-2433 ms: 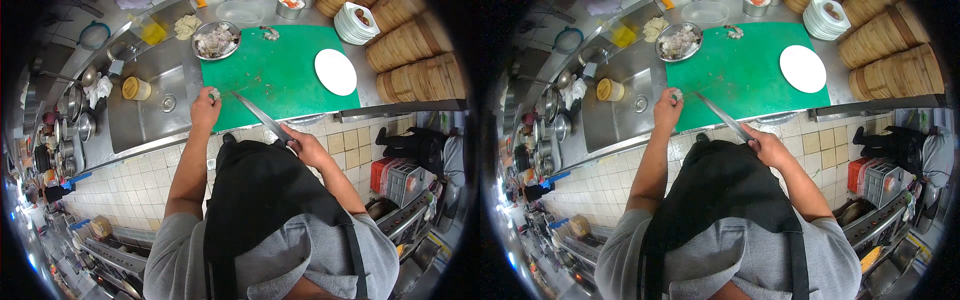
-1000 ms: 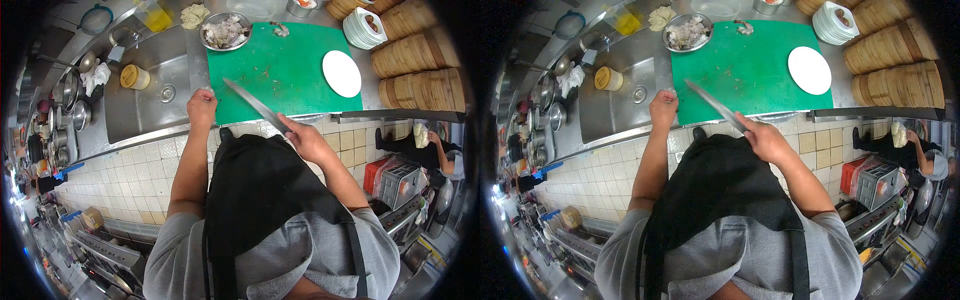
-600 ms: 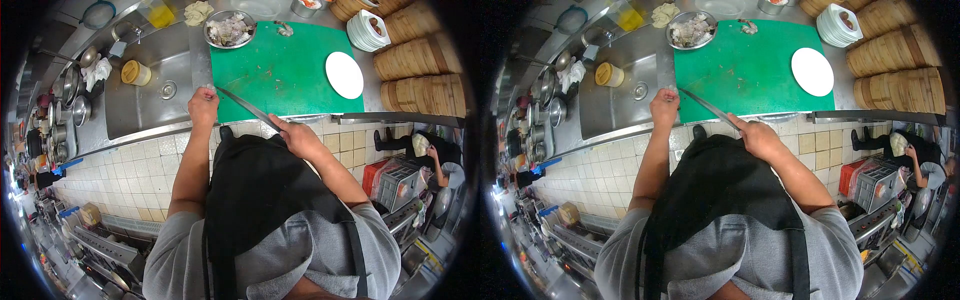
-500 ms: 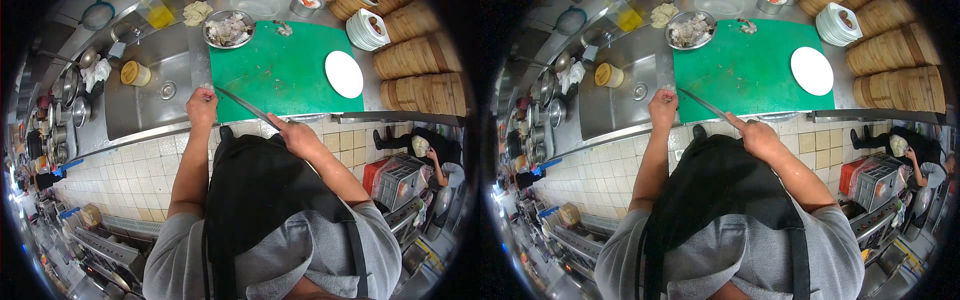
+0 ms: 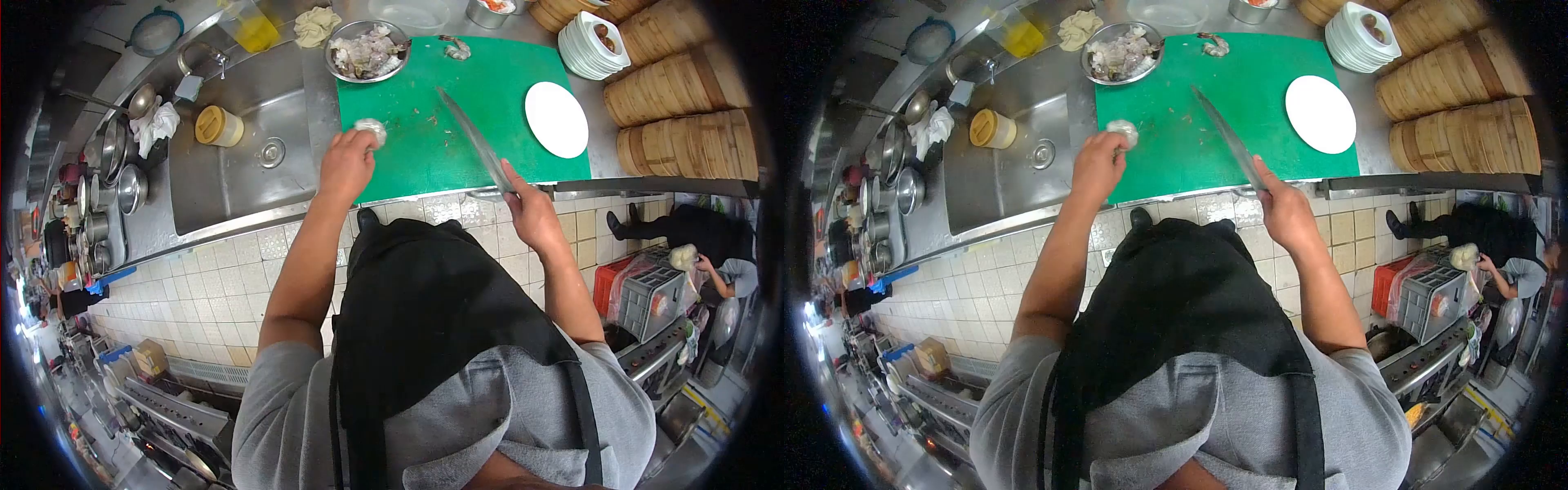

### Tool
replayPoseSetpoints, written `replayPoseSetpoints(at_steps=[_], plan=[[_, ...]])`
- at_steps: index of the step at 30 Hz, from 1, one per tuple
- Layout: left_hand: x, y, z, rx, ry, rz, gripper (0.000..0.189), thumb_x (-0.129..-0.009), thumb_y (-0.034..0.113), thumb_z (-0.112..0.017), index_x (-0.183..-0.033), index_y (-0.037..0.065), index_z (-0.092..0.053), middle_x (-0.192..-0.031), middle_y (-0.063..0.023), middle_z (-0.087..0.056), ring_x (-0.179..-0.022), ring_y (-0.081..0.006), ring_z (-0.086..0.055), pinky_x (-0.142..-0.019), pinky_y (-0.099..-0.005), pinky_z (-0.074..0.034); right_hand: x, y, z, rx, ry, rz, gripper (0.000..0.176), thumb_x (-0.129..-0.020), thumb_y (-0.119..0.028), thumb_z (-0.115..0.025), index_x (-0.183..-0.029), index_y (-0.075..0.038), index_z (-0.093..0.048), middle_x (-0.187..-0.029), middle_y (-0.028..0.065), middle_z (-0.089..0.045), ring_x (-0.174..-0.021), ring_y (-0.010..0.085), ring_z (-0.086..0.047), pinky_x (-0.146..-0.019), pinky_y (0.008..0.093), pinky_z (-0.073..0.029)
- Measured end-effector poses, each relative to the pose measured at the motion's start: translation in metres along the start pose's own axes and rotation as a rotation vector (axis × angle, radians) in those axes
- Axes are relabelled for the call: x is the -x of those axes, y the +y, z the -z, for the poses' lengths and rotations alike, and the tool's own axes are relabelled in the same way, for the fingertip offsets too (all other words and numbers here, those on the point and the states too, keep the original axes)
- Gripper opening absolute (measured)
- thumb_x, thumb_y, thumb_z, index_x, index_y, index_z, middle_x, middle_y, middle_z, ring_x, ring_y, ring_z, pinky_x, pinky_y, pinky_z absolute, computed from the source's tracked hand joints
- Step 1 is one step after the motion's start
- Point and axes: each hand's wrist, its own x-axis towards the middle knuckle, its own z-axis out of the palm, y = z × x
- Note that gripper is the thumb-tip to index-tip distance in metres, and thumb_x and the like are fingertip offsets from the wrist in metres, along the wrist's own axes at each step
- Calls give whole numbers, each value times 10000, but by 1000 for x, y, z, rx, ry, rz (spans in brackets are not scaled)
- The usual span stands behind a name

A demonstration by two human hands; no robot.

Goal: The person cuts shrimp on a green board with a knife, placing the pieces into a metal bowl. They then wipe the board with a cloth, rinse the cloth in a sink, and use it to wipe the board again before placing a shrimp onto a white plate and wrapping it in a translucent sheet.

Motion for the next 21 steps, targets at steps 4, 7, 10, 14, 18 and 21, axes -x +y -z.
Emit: replayPoseSetpoints(at_steps=[4,7,10,14,18,21], plan=[[-6,-5,-18,-11,-134,46,201,-822,55,-686,-1011,120,-666,-986,-86,-670,-983,-300,-614,-855,-415,-509,11,7,2,-106,-11,70,612,-930,-54,-610,-1490,-247,-455,-1063,302,-664,-996,454,-649,-849,484,-516],[-10,5,-14,-17,-223,200,264,-843,101,-671,-1103,142,-698,-1020,-100,-657,-976,-320,-624,-861,-424,-517,18,11,-11,-188,-21,143,592,-935,-61,-615,-1482,-238,-470,-1061,297,-669,-1002,451,-652,-862,464,-519],[-16,11,-17,-5,-281,207,350,-856,133,-656,-1200,170,-703,-1070,-117,-637,-991,-333,-632,-873,-435,-525,18,5,-14,-198,-47,131,585,-935,-61,-615,-1477,-233,-479,-1054,290,-674,-994,447,-655,-865,460,-520],[-33,32,-12,-131,-413,174,335,-856,127,-649,-1180,160,-724,-1136,-148,-615,-1008,-347,-650,-872,-455,-539,16,-5,-10,-112,4,217,596,-918,-54,-618,-1472,-231,-486,-1005,276,-681,-945,438,-658,-831,485,-522],[-42,39,-15,-186,-413,183,257,-856,149,-661,-1096,123,-747,-1115,-169,-645,-986,-356,-671,-868,-466,-545,15,-17,0,-19,-127,115,595,-931,-37,-607,-1477,-236,-482,-1104,276,-669,-1007,438,-651,-875,462,-520],[-48,40,-13,-172,-445,193,231,-856,175,-676,-1062,103,-749,-1062,-180,-694,-970,-359,-679,-877,-468,-543,14,-3,-9,74,-99,72,589,-930,-50,-601,-1474,-241,-485,-1072,269,-671,-966,439,-651,-838,480,-520]])
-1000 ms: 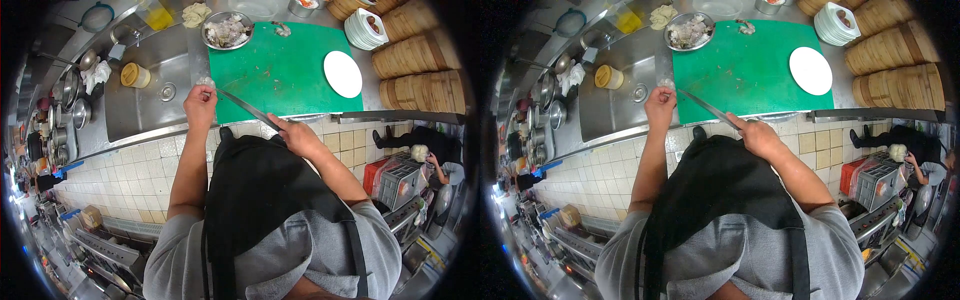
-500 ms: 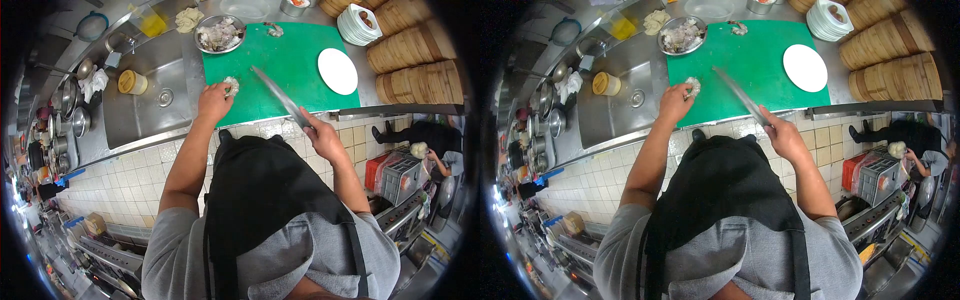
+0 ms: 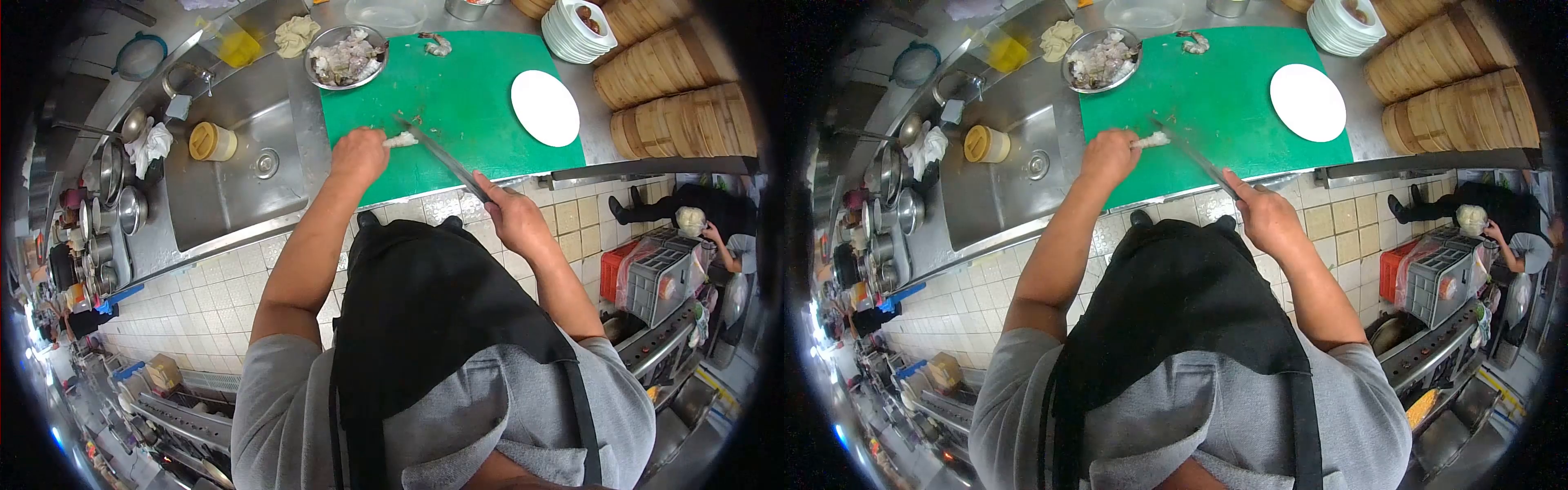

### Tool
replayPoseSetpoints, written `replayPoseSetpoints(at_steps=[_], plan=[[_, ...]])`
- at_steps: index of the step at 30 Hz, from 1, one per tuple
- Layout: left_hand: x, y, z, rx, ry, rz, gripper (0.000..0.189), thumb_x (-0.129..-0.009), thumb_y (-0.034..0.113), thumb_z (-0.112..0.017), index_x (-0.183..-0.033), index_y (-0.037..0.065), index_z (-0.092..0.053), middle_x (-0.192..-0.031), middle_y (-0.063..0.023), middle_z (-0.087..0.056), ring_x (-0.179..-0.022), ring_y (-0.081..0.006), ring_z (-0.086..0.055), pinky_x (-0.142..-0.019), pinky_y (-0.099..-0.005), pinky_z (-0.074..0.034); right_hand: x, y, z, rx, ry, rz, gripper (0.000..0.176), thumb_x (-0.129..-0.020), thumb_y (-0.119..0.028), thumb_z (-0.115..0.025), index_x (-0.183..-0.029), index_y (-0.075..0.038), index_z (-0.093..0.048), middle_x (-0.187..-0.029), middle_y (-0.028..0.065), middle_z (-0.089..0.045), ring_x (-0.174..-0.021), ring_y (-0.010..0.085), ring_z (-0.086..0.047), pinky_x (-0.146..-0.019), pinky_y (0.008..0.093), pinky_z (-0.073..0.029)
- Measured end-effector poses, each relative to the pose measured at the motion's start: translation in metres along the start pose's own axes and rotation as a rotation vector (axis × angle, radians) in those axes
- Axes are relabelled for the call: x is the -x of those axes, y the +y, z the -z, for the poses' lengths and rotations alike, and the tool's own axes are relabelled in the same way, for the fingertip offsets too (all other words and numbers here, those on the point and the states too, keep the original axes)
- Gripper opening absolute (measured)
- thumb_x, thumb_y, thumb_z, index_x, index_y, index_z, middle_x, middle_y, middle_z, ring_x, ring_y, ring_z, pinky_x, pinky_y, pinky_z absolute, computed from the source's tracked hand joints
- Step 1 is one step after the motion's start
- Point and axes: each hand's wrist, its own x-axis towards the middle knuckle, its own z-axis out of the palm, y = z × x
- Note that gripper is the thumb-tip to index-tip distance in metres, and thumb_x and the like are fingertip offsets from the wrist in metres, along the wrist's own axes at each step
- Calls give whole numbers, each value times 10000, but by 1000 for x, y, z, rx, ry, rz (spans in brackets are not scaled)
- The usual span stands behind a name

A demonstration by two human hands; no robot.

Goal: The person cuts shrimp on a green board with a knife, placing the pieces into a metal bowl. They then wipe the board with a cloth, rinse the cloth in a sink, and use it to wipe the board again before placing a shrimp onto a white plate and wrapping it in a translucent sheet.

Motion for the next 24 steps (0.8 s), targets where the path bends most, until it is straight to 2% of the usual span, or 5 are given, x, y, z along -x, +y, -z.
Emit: replayPoseSetpoints(at_steps=[2,10,13,18,24], plan=[[1,2,1,7,12,12,228,-853,190,-683,-1049,98,-752,-1032,-188,-707,-969,-361,-681,-880,-466,-543,2,1,-2,13,101,82,592,-936,-95,-591,-1490,-255,-460,-952,253,-655,-860,439,-650,-769,510,-522],[-6,11,4,-1,-48,90,228,-838,231,-696,-1004,91,-764,-997,-208,-723,-966,-370,-688,-880,-462,-544,3,-3,-5,51,29,52,603,-939,-77,-572,-1497,-270,-449,-921,238,-631,-835,450,-630,-769,515,-509],[-2,14,9,31,-68,65,213,-860,169,-612,-958,28,-738,-1051,-229,-702,-983,-402,-684,-865,-484,-556,3,-3,-6,86,15,34,608,-939,-86,-574,-1499,-282,-444,-940,245,-636,-842,451,-638,-769,516,-514],[0,3,-17,37,124,-38,174,-834,192,-694,-948,76,-757,-981,-180,-701,-908,-372,-680,-824,-472,-552,-14,-11,-15,141,70,72,617,-936,-88,-583,-1501,-291,-439,-958,267,-636,-843,454,-652,-769,512,-533],[6,4,-18,67,126,-15,168,-828,190,-704,-941,79,-758,-970,-175,-695,-886,-369,-680,-805,-473,-553,-37,-20,-19,170,173,196,711,-818,17,-548,-1482,-227,-474,-934,240,-646,-771,414,-681,-683,497,-559]])
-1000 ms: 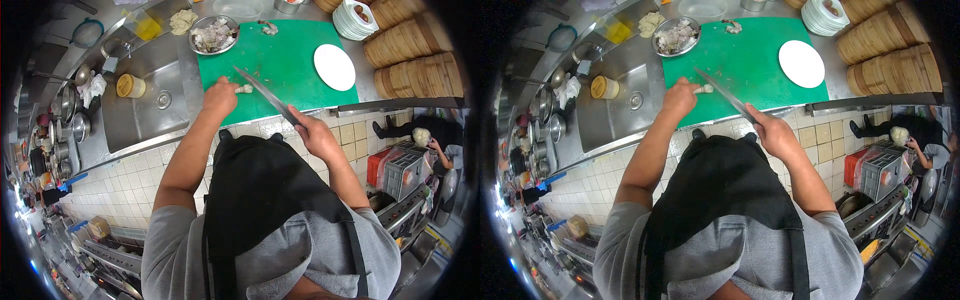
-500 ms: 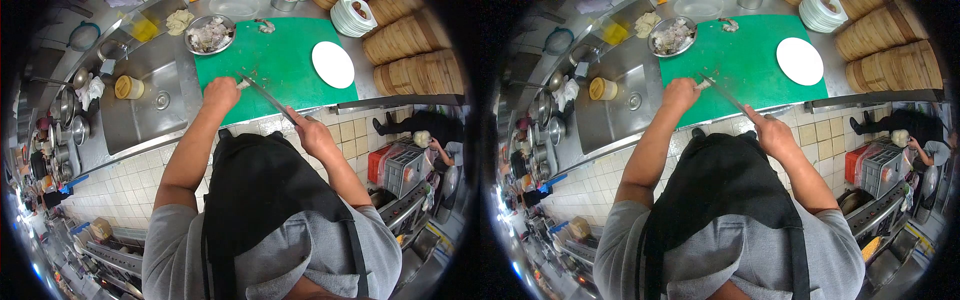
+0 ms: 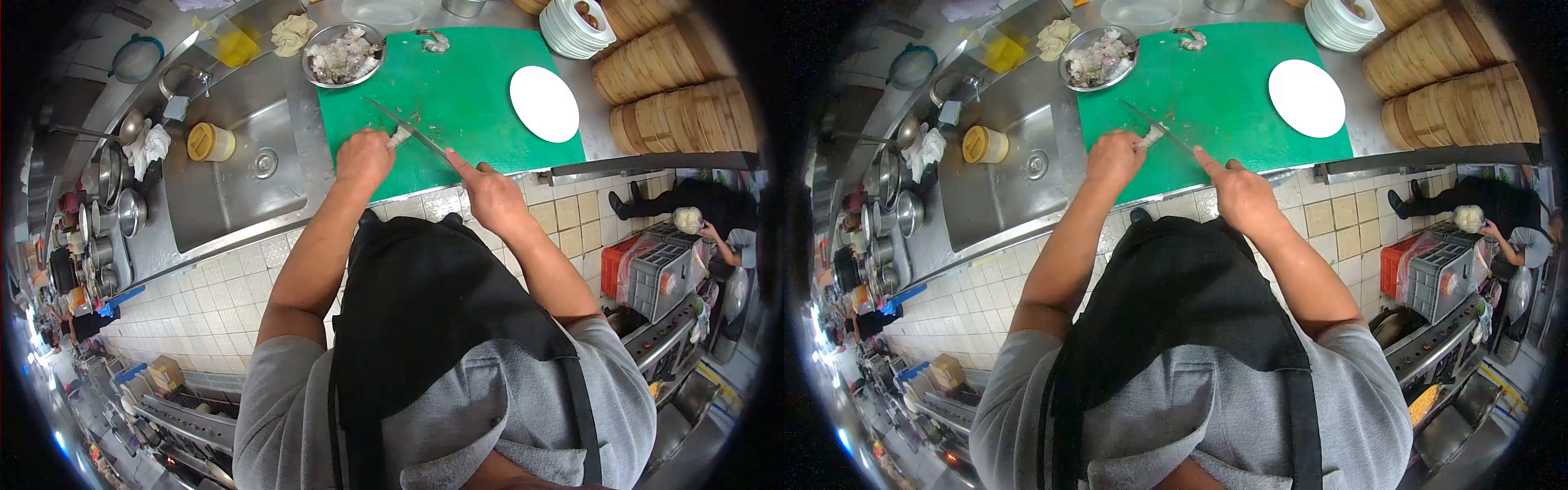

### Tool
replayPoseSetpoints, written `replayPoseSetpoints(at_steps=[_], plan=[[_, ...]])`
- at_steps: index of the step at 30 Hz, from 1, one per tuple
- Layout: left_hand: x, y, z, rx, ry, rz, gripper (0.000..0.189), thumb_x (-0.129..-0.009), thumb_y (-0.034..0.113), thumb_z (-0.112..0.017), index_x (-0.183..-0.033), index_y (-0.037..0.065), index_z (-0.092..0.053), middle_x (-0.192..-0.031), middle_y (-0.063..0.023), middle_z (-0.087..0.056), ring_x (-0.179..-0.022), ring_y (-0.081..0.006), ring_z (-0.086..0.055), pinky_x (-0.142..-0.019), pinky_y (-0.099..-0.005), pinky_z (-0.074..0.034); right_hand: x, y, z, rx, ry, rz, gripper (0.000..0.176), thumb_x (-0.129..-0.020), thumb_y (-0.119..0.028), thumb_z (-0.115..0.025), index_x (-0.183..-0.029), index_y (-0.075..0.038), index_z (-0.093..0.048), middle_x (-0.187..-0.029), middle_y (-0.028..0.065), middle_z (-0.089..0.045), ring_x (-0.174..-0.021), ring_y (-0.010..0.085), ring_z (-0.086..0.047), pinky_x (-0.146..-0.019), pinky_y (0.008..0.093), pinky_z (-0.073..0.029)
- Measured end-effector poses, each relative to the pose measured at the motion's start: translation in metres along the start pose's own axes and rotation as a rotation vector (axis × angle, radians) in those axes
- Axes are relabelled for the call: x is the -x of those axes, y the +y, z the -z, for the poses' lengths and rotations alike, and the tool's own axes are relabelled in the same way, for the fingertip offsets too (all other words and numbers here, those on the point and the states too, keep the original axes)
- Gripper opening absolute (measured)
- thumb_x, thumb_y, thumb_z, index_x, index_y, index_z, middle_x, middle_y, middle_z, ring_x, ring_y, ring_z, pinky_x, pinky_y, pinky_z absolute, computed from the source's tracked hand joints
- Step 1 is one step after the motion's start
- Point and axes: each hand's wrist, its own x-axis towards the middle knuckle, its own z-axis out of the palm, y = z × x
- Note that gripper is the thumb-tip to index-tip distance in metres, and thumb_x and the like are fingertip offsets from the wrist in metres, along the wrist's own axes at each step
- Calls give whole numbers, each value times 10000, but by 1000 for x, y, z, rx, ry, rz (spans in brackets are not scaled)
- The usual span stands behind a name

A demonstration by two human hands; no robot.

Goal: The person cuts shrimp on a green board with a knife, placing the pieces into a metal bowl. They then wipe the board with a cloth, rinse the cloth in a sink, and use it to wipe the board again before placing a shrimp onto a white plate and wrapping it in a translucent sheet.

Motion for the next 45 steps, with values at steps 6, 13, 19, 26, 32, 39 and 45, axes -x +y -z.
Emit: replayPoseSetpoints(at_steps=[6,13,19,26,32,39,45], plan=[[0,2,-1,12,17,33,171,-831,197,-713,-946,79,-759,-974,-174,-695,-876,-368,-682,-798,-474,-553,16,-7,19,51,-112,-41,592,-945,-98,-573,-1500,-260,-446,-897,231,-635,-774,417,-664,-696,495,-545],[5,2,-3,62,40,18,183,-840,199,-718,-966,73,-758,-991,-169,-696,-888,-366,-683,-796,-472,-551,-13,-4,-15,41,3,14,606,-931,-73,-563,-1500,-245,-448,-836,207,-614,-733,394,-662,-657,483,-546],[8,2,-2,77,50,65,204,-843,203,-723,-994,69,-754,-1009,-155,-697,-904,-365,-683,-815,-466,-548,2,-10,8,65,-66,12,601,-930,-86,-577,-1495,-249,-456,-837,201,-613,-714,393,-651,-651,487,-543],[14,1,-4,101,59,72,212,-849,207,-721,-1000,61,-749,-1011,-151,-698,-908,-366,-681,-813,-465,-547,-20,-10,-15,20,35,48,613,-922,-70,-585,-1495,-244,-454,-856,209,-622,-735,400,-659,-656,488,-543],[17,0,-9,141,90,81,214,-852,210,-724,-1003,60,-748,-1011,-151,-698,-904,-367,-680,-811,-463,-546,-4,-14,-3,49,-96,32,607,-914,-54,-583,-1485,-228,-471,-861,217,-626,-737,397,-663,-666,484,-548],[27,4,-2,140,92,130,238,-847,210,-737,-1033,62,-753,-1040,-154,-702,-920,-361,-681,-818,-453,-547,-9,-19,-3,22,4,94,601,-899,-42,-573,-1468,-223,-497,-853,214,-628,-714,388,-664,-638,477,-549],[32,-2,-13,157,156,72,238,-845,218,-742,-1018,55,-755,-1027,-163,-702,-892,-369,-684,-796,-456,-550,-16,-16,-16,58,0,97,635,-866,-15,-573,-1465,-213,-501,-826,194,-618,-701,375,-663,-627,470,-549]])
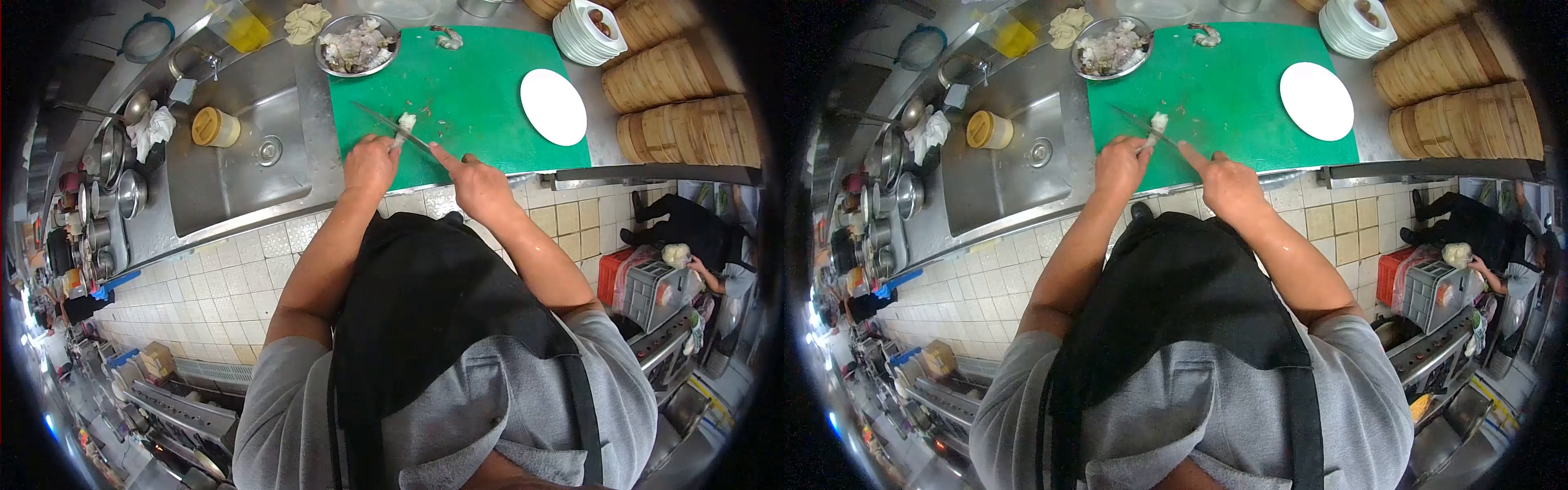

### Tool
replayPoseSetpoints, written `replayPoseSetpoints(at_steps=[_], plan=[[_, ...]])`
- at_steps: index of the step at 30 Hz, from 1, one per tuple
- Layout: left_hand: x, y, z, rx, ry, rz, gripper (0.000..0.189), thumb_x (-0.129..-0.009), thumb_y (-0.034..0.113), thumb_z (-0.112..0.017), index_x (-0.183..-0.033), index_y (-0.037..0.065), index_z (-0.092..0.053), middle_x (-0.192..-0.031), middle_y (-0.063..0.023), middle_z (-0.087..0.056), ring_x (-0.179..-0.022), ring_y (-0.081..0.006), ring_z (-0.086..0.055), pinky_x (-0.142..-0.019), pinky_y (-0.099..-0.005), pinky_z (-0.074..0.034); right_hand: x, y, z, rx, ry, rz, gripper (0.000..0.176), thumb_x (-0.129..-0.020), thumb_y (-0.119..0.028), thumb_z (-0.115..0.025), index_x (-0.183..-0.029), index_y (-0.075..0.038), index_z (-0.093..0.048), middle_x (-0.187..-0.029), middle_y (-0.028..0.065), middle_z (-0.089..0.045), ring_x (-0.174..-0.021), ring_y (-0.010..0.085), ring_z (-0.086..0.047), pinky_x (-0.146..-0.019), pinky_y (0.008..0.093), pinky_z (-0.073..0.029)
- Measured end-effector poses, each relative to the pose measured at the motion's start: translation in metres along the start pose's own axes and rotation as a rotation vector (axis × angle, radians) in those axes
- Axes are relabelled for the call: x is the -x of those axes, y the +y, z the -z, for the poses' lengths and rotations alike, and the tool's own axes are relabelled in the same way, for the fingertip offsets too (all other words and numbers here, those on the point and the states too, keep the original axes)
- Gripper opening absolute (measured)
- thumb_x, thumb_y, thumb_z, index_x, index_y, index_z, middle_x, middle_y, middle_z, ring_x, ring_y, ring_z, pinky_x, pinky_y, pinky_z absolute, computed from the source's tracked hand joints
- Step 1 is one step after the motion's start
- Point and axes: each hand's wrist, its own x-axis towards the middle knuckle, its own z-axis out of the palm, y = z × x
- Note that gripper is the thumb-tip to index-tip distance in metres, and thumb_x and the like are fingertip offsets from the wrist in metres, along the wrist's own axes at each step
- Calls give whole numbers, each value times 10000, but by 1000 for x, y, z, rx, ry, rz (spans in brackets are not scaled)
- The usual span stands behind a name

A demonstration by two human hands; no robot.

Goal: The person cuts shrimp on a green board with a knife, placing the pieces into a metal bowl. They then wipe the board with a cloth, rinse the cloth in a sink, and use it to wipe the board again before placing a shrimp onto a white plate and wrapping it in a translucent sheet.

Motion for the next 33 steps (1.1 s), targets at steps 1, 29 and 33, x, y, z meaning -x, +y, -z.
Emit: replayPoseSetpoints(at_steps=[1,29,33], plan=[[1,-1,1,-4,1,0,238,-845,218,-742,-1018,55,-755,-1027,-163,-702,-892,-369,-684,-796,-456,-550,-3,-1,0,14,-9,-5,641,-861,-11,-572,-1465,-216,-502,-824,190,-616,-699,372,-662,-628,466,-549],[22,-14,-10,48,61,30,231,-825,210,-764,-991,49,-767,-939,-157,-689,-862,-367,-675,-781,-453,-540,10,-3,2,-11,-39,30,710,-811,13,-590,-1473,-226,-497,-825,189,-624,-689,366,-666,-635,449,-557],[22,-14,-12,48,67,31,223,-814,199,-776,-975,45,-768,-946,-167,-697,-868,-369,-676,-779,-456,-540,5,-4,4,-15,-20,47,704,-824,7,-589,-1476,-239,-492,-822,184,-619,-688,362,-664,-634,450,-555]])
